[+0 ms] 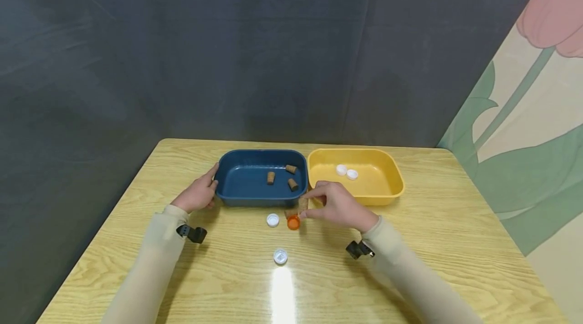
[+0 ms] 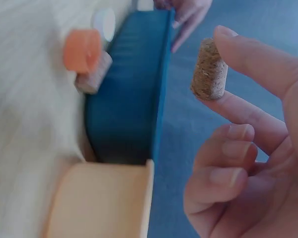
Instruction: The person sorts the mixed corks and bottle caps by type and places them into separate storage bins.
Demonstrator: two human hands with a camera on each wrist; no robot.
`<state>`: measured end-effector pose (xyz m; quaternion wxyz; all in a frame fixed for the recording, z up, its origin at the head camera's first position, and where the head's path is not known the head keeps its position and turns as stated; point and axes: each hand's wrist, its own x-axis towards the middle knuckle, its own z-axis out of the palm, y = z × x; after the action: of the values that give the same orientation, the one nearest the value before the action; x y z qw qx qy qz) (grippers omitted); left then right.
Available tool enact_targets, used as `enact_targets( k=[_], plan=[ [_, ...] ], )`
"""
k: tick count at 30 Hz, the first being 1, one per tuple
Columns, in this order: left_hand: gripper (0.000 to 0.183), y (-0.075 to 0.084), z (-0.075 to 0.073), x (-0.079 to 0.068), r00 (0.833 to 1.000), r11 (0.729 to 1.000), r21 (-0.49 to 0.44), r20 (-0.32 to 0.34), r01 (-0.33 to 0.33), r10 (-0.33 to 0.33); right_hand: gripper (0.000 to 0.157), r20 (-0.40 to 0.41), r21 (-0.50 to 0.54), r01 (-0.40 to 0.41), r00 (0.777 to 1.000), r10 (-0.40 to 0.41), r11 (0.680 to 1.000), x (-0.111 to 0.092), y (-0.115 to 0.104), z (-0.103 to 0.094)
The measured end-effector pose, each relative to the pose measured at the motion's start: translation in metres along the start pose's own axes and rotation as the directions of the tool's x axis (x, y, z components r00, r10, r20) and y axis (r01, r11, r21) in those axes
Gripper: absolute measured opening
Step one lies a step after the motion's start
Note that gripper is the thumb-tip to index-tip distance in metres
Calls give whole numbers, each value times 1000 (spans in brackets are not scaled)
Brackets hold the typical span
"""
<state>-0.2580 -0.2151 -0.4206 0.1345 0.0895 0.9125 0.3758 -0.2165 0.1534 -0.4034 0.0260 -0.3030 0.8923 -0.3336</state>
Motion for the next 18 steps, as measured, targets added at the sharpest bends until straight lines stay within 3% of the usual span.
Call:
enact_targets(
  k=[18],
  plan=[
    [58, -1, 2, 4, 999, 999, 50, -33, 9, -7, 25, -126, -9, -62, 990, 61, 998, 1, 33, -52]
  ],
)
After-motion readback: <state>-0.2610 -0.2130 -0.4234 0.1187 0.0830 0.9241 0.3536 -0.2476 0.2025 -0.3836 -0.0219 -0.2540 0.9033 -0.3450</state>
